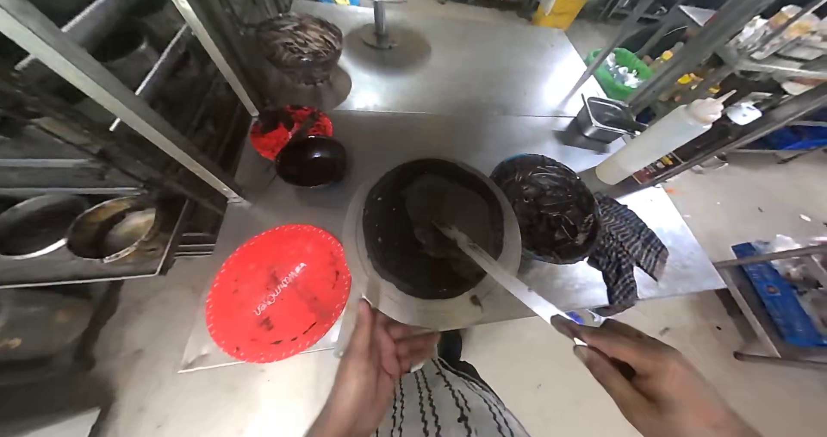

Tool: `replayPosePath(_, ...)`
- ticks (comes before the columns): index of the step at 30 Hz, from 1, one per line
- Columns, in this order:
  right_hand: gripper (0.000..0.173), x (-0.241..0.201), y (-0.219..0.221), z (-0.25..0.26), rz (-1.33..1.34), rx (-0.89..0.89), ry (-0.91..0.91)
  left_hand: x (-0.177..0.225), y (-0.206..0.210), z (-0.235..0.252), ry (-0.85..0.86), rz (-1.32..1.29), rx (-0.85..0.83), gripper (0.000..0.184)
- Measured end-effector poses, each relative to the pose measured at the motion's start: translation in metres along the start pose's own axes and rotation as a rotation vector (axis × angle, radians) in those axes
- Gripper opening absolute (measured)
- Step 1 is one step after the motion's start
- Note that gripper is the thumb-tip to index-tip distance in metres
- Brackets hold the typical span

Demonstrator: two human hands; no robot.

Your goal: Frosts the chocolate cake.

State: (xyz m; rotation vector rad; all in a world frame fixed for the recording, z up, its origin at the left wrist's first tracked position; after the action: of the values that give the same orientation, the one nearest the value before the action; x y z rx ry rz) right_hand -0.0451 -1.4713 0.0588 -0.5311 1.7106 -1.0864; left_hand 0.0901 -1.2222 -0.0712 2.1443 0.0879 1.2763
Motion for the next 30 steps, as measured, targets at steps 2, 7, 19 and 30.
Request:
replayPosePath(2,0.037,-0.002,-0.011,0.005,-0.168,0.165,-0.065,-0.014,0.007,-0.004,-0.072,-0.012,-0.065,0.085)
replayPosePath(7,0.035,-0.007,0.007,0.001,-0.078,0.052,-0.042,0.03,-0.023,0.032,0.178,-0.114,0.115,0.076)
replayPosePath(19,0.037,0.009,-0.003,0.011,-0.087,0.105,-0.003,0.01,-0.015,0.015,0.062,0.096,-0.046,0.073)
replayPosePath(30,0.034,-0.001,0.014,0.002,-0.017,-0.016,-0.034,0.024,-0.032,0.024,0.148,0.174,-0.049,0.066)
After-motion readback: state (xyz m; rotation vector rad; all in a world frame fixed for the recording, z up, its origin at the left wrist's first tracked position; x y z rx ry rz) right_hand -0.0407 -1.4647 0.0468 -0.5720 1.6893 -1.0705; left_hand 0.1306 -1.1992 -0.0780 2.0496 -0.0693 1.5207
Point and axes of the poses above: each hand's wrist, its own z-axis towards the middle knuckle, its own y-axis out of the palm, x = y × z, the point moved 10 cm from there along z, towards the middle knuckle, and after that the axes turned 13 degrees about y, right-handed, at the moved point
